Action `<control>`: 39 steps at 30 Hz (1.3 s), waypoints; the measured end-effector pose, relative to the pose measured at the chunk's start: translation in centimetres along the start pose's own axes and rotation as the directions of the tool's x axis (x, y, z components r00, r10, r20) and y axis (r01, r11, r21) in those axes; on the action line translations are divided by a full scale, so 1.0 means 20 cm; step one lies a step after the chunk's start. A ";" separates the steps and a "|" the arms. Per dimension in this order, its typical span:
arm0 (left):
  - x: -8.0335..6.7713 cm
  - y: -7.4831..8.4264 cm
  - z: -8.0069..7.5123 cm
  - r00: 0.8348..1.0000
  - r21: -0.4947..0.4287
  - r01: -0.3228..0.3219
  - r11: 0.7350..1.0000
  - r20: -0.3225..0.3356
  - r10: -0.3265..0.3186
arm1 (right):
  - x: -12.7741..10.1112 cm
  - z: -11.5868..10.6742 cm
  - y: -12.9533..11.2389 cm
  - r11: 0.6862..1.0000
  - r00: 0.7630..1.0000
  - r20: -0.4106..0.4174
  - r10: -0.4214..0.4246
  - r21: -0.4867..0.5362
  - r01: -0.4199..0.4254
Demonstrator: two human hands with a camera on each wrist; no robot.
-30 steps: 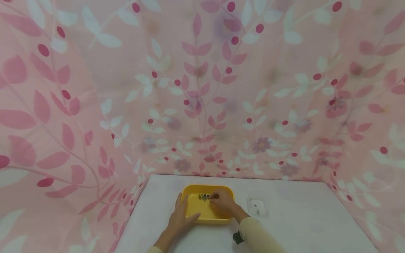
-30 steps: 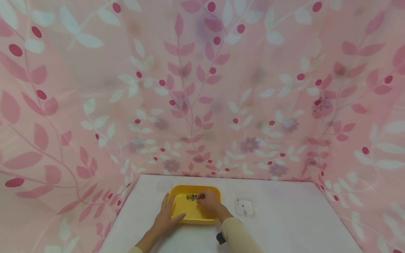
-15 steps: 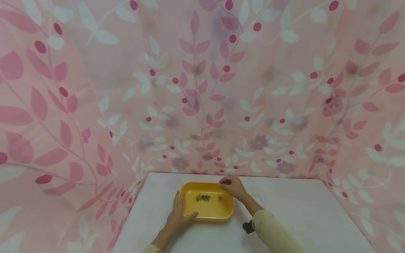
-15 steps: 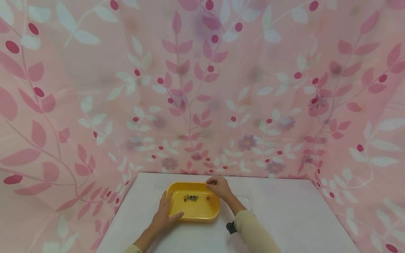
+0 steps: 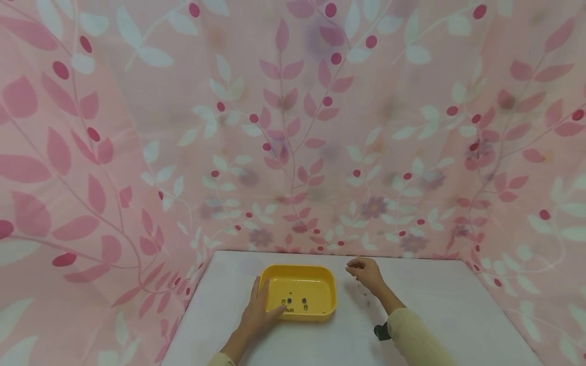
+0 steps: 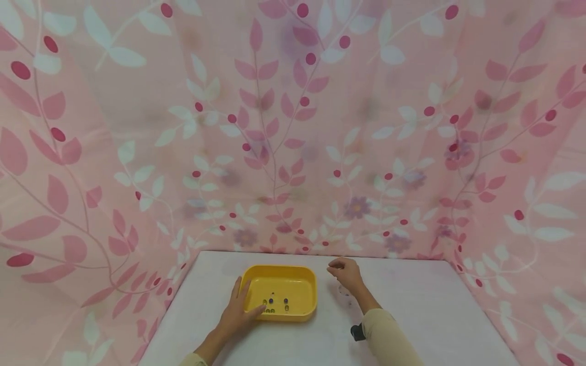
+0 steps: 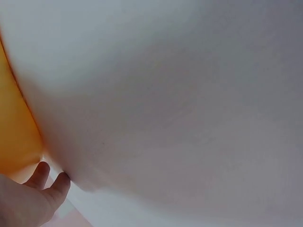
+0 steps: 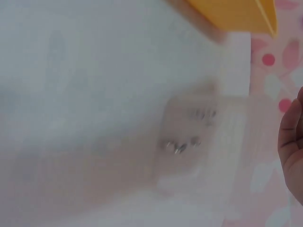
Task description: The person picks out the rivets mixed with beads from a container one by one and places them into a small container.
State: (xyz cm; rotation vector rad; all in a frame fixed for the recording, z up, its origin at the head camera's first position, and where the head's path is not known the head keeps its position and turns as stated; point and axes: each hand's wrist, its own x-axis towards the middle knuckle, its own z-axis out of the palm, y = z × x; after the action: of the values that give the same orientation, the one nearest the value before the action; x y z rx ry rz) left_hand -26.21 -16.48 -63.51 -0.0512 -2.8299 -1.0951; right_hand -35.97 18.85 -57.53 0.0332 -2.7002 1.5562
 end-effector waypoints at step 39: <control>0.01 -0.02 0.00 1.000 -0.012 -0.003 1.000 0.005 0.003 | -0.09 -0.24 0.19 0.996 0.999 -0.025 0.037 0.087 -0.035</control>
State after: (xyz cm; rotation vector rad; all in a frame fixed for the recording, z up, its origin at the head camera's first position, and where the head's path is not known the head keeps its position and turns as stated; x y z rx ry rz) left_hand -26.52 -16.72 -63.80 -0.0587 -2.8272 -1.1126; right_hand -34.22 24.99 -58.50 -0.0340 -2.6262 1.6707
